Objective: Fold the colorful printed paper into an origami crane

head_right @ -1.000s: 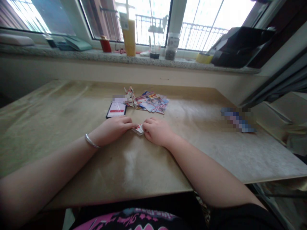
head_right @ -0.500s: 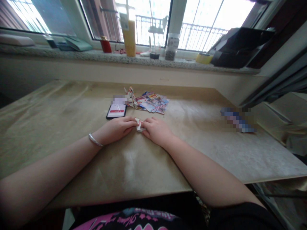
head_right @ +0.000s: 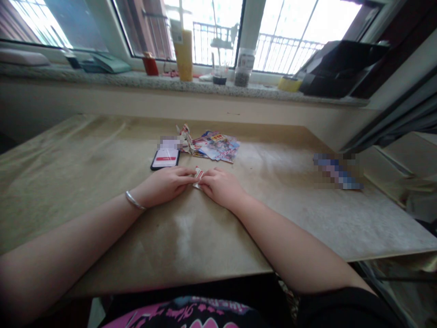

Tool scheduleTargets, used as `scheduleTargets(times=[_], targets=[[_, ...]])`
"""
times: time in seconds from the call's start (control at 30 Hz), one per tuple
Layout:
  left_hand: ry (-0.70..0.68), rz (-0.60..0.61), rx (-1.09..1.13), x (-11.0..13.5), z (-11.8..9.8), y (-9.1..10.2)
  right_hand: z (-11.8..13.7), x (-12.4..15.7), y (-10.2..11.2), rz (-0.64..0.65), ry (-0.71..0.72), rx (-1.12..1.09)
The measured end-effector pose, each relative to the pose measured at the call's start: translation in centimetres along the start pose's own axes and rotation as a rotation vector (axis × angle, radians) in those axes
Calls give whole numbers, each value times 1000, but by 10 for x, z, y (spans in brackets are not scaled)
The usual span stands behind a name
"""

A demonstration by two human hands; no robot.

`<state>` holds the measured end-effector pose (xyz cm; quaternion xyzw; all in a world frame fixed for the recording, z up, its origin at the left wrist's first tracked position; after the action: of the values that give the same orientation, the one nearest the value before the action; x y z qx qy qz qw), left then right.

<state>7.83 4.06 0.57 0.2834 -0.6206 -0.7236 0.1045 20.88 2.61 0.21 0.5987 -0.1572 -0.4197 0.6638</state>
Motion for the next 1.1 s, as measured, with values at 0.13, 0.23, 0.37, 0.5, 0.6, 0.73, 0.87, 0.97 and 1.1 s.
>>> scheduleTargets(times=[0.13, 0.23, 0.37, 0.5, 0.6, 0.73, 0.87, 0.97, 1.1], targets=[[2, -12, 16, -1, -2, 4, -2, -1, -2, -6, -20, -22], [1, -3, 22, -1, -2, 5, -4, -1, -4, 1, -37, -21], [2, 41, 14, -2, 0, 4, -2, -2, -5, 26, -29, 14], [-37, 58, 25, -3, 2, 1, -1, -5, -7, 41, -17, 62], [-49, 60, 27, -5, 3, 0, -3, -7, -9, 59, -43, 74], [-36, 45, 45, -5, 3, 2, -5, -10, -12, 97, -77, 112], [-30, 60, 32, -5, 4, 3, -3, -16, -12, 100, -89, 172], [-33, 77, 28, -6, 5, 1, 0, -19, -10, 99, -106, 221], [-30, 83, 27, -7, 5, 1, -2, -20, -11, 94, -158, 247]])
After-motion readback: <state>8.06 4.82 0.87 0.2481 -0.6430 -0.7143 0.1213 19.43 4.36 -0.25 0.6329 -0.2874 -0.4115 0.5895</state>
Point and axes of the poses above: each hand's wrist, its own x-axis away from the middle knuckle, its own y-axis out of the back of the hand, z = x × y, the point moved 6 cm from there along -x, towards the middle knuckle, and after that the axes turned 2 degrees about -x, right-handed, at the moved point
